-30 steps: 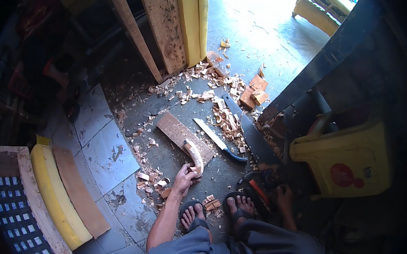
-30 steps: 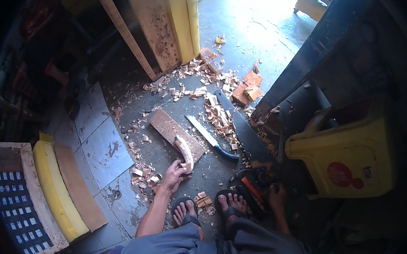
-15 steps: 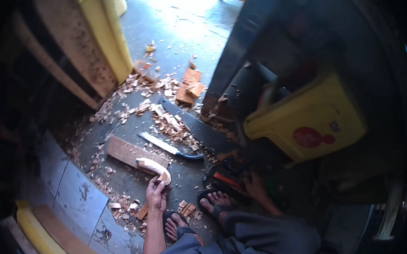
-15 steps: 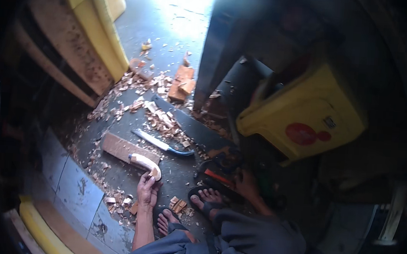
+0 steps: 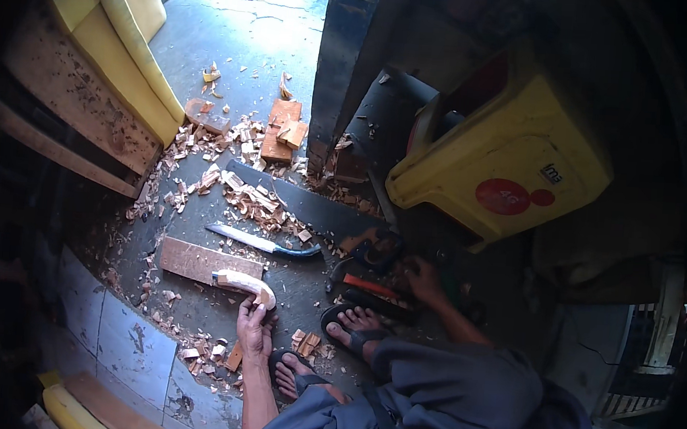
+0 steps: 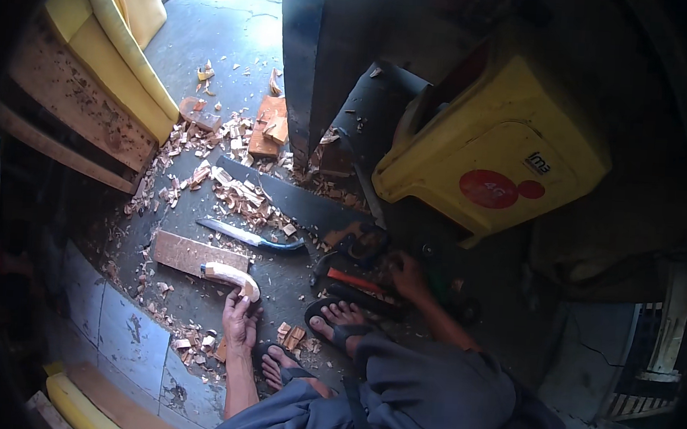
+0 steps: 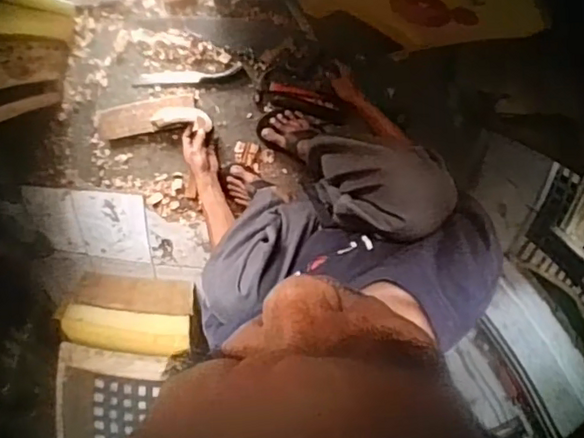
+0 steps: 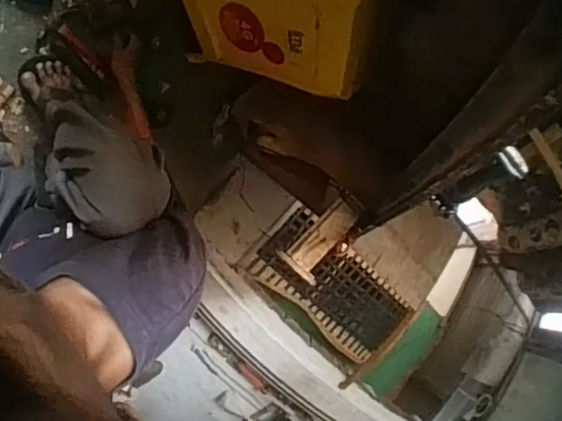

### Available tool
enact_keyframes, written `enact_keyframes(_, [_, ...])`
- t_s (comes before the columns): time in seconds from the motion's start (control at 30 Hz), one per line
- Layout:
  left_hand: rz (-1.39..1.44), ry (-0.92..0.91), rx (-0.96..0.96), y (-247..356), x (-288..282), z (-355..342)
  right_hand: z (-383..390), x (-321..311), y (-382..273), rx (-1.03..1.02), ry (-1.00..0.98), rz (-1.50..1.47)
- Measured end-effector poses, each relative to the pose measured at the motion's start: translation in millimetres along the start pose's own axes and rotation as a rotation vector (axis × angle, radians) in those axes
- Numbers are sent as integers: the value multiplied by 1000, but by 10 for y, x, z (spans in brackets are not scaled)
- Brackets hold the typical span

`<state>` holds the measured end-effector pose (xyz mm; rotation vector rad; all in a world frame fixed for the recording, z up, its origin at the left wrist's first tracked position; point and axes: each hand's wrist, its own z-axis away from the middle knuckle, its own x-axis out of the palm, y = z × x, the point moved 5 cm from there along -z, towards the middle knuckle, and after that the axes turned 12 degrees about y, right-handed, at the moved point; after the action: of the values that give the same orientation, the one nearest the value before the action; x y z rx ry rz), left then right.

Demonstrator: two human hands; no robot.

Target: The person carves a curved piece of wood using a machete while holding the wood against a wooden block on the floor.

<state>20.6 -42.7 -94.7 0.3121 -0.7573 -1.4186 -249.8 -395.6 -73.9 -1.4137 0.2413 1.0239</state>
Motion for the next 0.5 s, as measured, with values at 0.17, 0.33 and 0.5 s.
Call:
enact_keyframes(0.17, [39, 58, 20, -31, -1, 22, 259, -51, -189, -59, -131, 271])
enact_keyframes(0.33, [38, 24, -69, -139, 37, 12, 383, -4, -462, -244, -241, 520])
enact_keyframes(0.5, [65, -4, -103, -154, 153, 81, 355, 25, -481, -205, -259, 498])
